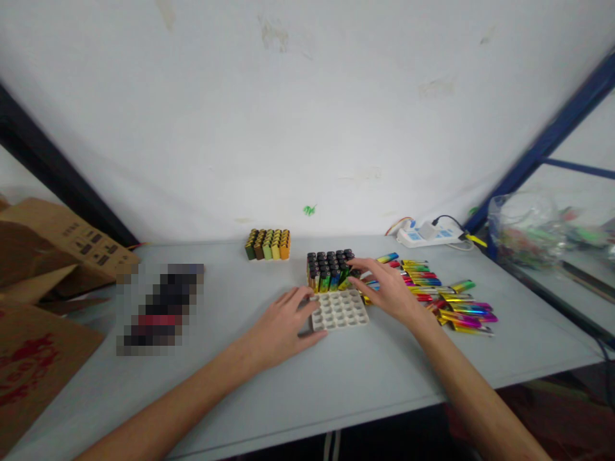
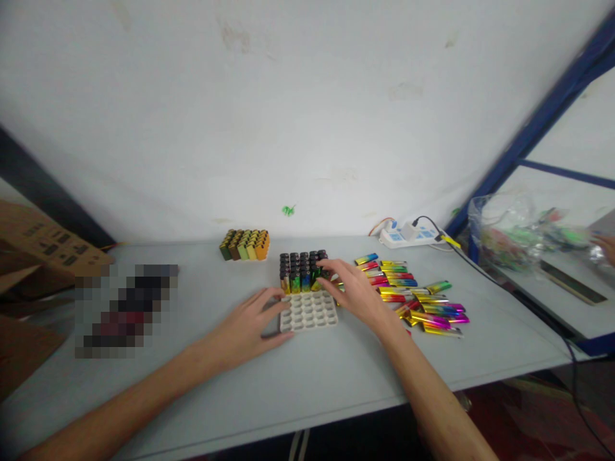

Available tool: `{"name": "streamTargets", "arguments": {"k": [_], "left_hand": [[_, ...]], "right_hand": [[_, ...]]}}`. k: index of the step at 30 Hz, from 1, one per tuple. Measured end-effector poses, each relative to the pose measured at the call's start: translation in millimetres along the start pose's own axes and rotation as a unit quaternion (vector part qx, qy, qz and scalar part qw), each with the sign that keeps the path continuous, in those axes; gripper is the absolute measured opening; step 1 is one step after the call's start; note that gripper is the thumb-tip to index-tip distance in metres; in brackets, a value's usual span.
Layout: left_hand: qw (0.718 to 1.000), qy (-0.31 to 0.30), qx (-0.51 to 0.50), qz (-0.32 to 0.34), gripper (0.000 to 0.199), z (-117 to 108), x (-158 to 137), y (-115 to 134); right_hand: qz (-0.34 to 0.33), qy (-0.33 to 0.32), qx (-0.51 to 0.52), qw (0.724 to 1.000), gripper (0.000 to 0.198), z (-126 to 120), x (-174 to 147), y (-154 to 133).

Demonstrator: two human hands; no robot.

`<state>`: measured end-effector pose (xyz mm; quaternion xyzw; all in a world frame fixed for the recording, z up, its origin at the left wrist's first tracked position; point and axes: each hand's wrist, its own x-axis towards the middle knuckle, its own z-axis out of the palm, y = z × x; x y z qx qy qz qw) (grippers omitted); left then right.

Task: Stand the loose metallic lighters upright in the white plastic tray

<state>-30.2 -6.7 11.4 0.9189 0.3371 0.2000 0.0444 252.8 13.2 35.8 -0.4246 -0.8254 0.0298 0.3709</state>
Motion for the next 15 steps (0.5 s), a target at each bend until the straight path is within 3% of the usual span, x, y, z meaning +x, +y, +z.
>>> {"name": "streamTargets", "arguments": {"k": [4, 10, 15], "left_hand": [[1.0, 0.001, -0.002, 0.0, 0.04, -0.1, 0.5, 0.4], [1.0, -0.007, -0.001, 0.002, 0.039, -1.2, 1.2, 0.0], [1.0, -0.005, 0.0, -0.003, 0.038, -1.5, 0.6, 0.0]], "right_hand": [[0.005, 0.001, 0.036, 0.999, 0.018, 1.1, -1.6, 3.2], [-0.065, 0.045, 0.031, 0.996, 0.012, 1.2, 4.0, -1.2], [-0.051, 0.02, 0.043, 0.998, 0.014, -2.2, 6.5, -1.5]]}}
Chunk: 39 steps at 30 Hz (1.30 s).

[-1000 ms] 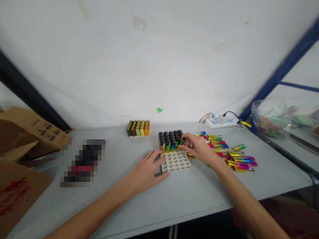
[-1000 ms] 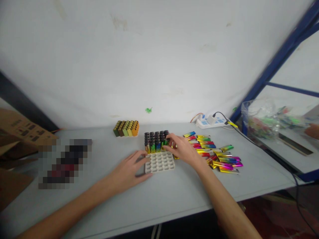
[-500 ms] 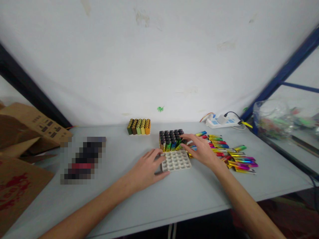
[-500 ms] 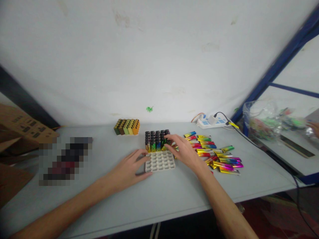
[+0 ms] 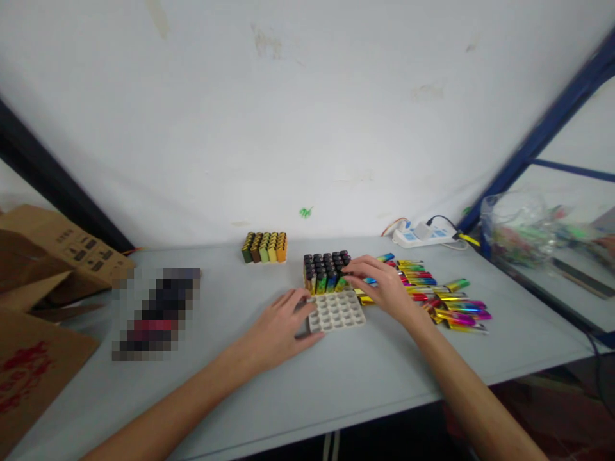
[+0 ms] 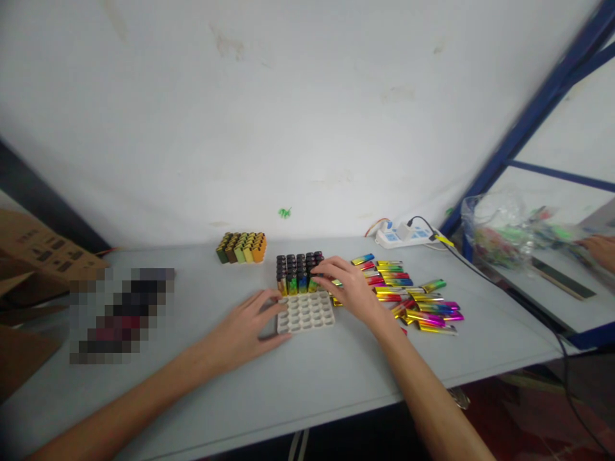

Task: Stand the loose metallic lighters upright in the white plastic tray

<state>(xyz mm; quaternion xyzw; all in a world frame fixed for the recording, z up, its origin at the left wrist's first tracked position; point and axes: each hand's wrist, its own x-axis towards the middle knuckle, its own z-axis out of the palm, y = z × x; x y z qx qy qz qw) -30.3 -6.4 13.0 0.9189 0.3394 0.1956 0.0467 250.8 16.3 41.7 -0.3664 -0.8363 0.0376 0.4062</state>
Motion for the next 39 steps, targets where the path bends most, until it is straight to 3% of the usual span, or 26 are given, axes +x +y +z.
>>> {"name": "streamTargets", "arguments": {"k": [11, 15, 19, 24, 29, 33, 39], "left_hand": [[1.0, 0.005, -0.001, 0.002, 0.036, 0, 1, 0], [1.0, 0.003, -0.004, -0.001, 0.038, -2, 1, 1], [1.0, 0.001, -0.005, -0.001, 0.037, -2, 1, 0], [1.0, 0.0, -0.007, 0.001, 0.037, 0, 1, -1], [1.0, 0.004, -0.003, 0.004, 0.035, 0, 1, -2], [1.0, 0.009, 0.001, 0.003, 0.037, 1, 0, -2], [1.0, 0.02, -0.005, 0.006, 0.037, 3, -1, -4]], "right_hand": [[0.024, -0.04, 0.039, 0.998, 0.017, -3, 1, 3], [0.023, -0.013, -0.012, 1.0, 0.024, 3, 0, 3], [0.072, 0.02, -0.057, 0.996, 0.028, -12, -2, 16], [0.107, -0.085, -0.133, 0.982, 0.023, -31, -18, 53], [0.1, -0.156, -0.125, 0.975, 0.019, -25, -31, 73], [0.117, -0.142, -0.104, 0.977, 0.011, -21, -30, 72], [0.161, -0.076, -0.083, 0.981, 0.02, -30, -22, 55]]}}
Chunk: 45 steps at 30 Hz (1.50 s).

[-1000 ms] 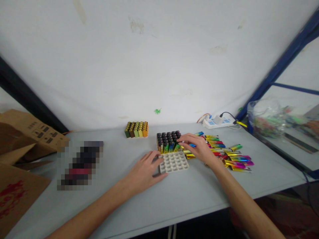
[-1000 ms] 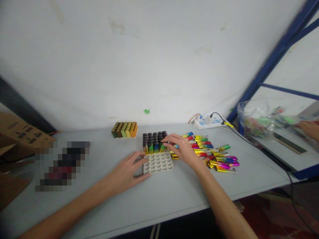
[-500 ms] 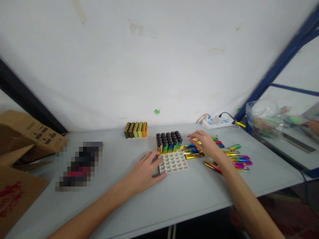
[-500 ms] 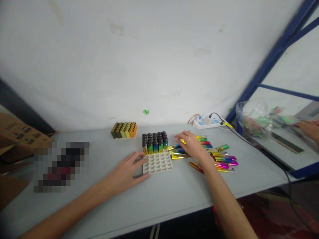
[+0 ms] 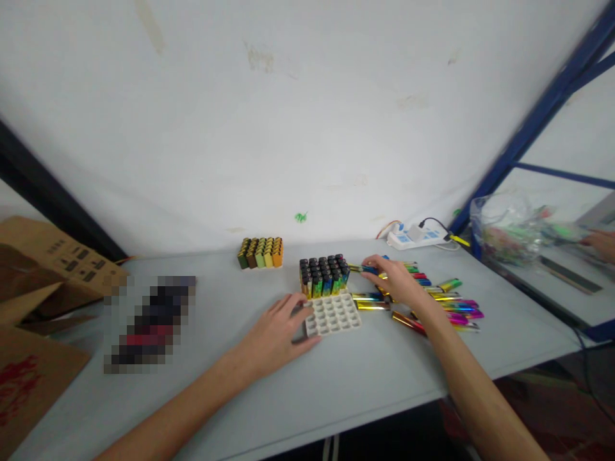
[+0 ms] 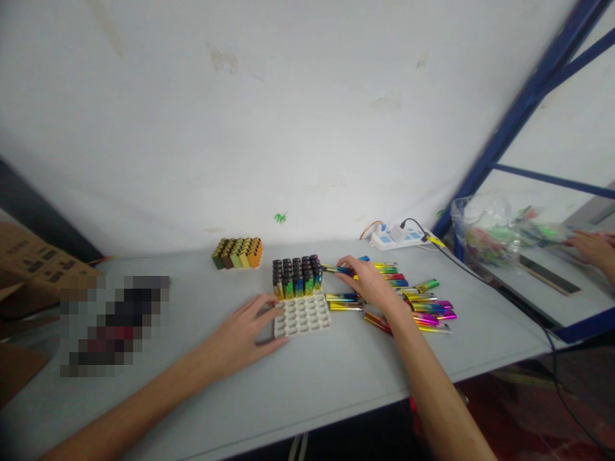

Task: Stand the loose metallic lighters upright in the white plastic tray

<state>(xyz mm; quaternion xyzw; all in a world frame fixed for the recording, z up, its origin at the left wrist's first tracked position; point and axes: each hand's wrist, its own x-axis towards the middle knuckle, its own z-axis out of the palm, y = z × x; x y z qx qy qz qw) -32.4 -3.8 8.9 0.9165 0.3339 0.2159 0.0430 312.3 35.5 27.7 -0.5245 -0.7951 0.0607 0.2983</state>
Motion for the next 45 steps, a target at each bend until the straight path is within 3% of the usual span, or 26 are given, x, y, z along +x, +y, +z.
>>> {"name": "streamTargets", "arguments": {"k": [3, 8, 15, 21, 37, 45], "left_hand": [[1.0, 0.002, -0.004, 0.0, 0.036, 0, 0, 0], [1.0, -0.012, -0.003, -0.005, 0.036, -3, 2, 2], [1.0, 0.001, -0.005, 0.004, 0.036, -2, 1, 1], [1.0, 0.009, -0.006, 0.006, 0.036, -2, 1, 0], [1.0, -0.01, 0.0, 0.003, 0.037, -3, 1, 2], [1.0, 0.0, 0.008, -0.002, 0.037, 0, 1, 1]], "right_hand": [[-0.003, 0.031, 0.036, 0.999, 0.023, -6, 0, -17], [-0.03, 0.018, 0.067, 0.997, 0.026, -7, -1, -38], [-0.072, 0.026, 0.097, 0.992, 0.035, 5, -1, -45], [-0.114, 0.047, 0.101, 0.987, 0.028, 12, 1, -51], [-0.079, 0.047, 0.078, 0.993, 0.029, 14, 1, -41], [-0.016, 0.051, 0.085, 0.995, 0.025, 1, 0, -42]]}}
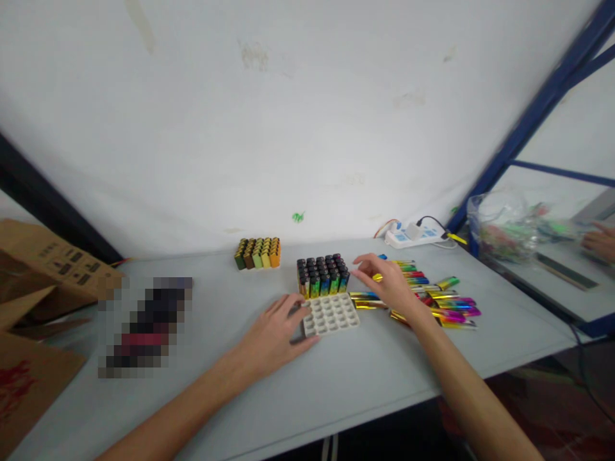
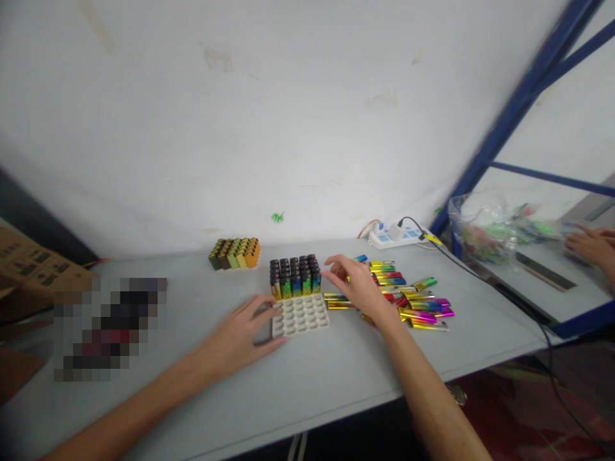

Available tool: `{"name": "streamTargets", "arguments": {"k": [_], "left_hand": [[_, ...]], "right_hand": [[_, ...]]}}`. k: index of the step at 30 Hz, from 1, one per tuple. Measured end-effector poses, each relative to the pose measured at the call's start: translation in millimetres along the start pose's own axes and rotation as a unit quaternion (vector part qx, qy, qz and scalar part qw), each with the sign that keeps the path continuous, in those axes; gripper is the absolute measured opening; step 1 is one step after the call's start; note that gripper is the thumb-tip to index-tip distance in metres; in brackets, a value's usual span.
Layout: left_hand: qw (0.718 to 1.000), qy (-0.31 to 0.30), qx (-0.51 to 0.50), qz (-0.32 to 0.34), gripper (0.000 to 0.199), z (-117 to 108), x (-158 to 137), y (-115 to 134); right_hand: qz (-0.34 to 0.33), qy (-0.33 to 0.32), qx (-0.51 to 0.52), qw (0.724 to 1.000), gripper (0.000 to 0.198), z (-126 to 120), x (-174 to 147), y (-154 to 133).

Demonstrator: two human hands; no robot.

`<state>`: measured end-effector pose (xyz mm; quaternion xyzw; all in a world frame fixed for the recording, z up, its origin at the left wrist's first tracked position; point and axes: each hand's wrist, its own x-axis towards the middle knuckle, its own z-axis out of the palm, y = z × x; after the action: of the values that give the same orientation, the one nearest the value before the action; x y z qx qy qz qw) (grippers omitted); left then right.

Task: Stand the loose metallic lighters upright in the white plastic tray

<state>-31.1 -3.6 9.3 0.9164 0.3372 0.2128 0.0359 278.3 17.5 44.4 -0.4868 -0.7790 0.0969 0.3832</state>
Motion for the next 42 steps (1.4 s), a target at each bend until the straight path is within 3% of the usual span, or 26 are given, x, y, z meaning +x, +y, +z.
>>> {"name": "streamTargets", "arguments": {"k": [2, 7, 10, 16, 21, 25, 29, 34, 38, 42], "left_hand": [[1.0, 0.004, -0.002, -0.003, 0.036, 1, 0, 1], [0.999, 0.019, -0.003, -0.027, 0.036, 3, 0, 5], [0.999, 0.026, -0.003, -0.037, 0.035, 5, 1, 6], [0.997, 0.045, 0.006, -0.063, 0.032, 10, 7, 2], [0.994, 0.051, 0.026, -0.088, 0.036, 13, 14, -3], [0.994, 0.046, 0.034, -0.094, 0.038, 14, 15, -7], [0.997, 0.047, 0.0, -0.061, 0.036, 13, 10, -3], [0.999, 0.038, -0.017, -0.02, 0.04, 11, 4, 10], [0.999, 0.037, -0.006, -0.002, 0.04, 12, 4, 13], [0.999, 0.04, 0.006, 0.012, 0.036, 13, 4, 13]], "right_hand": [[0.027, -0.018, -0.014, 0.999, 0.026, -10, -1, 8], [0.062, -0.205, -0.034, 0.976, 0.03, -29, -8, 36], [0.078, -0.249, -0.033, 0.965, 0.031, -30, -11, 45], [0.067, -0.204, -0.045, 0.976, 0.023, -21, -11, 44], [0.064, -0.077, -0.04, 0.994, 0.023, -22, -7, 39], [0.039, -0.026, -0.019, 0.999, 0.025, -21, -3, 22], [0.002, -0.016, 0.035, 0.999, 0.023, -8, 1, -3], [-0.05, -0.052, 0.095, 0.993, 0.028, 25, 6, -29], [-0.087, -0.059, 0.083, 0.991, 0.034, 46, 9, -36], [-0.079, -0.056, 0.088, 0.991, 0.036, 53, 10, -36]]}}
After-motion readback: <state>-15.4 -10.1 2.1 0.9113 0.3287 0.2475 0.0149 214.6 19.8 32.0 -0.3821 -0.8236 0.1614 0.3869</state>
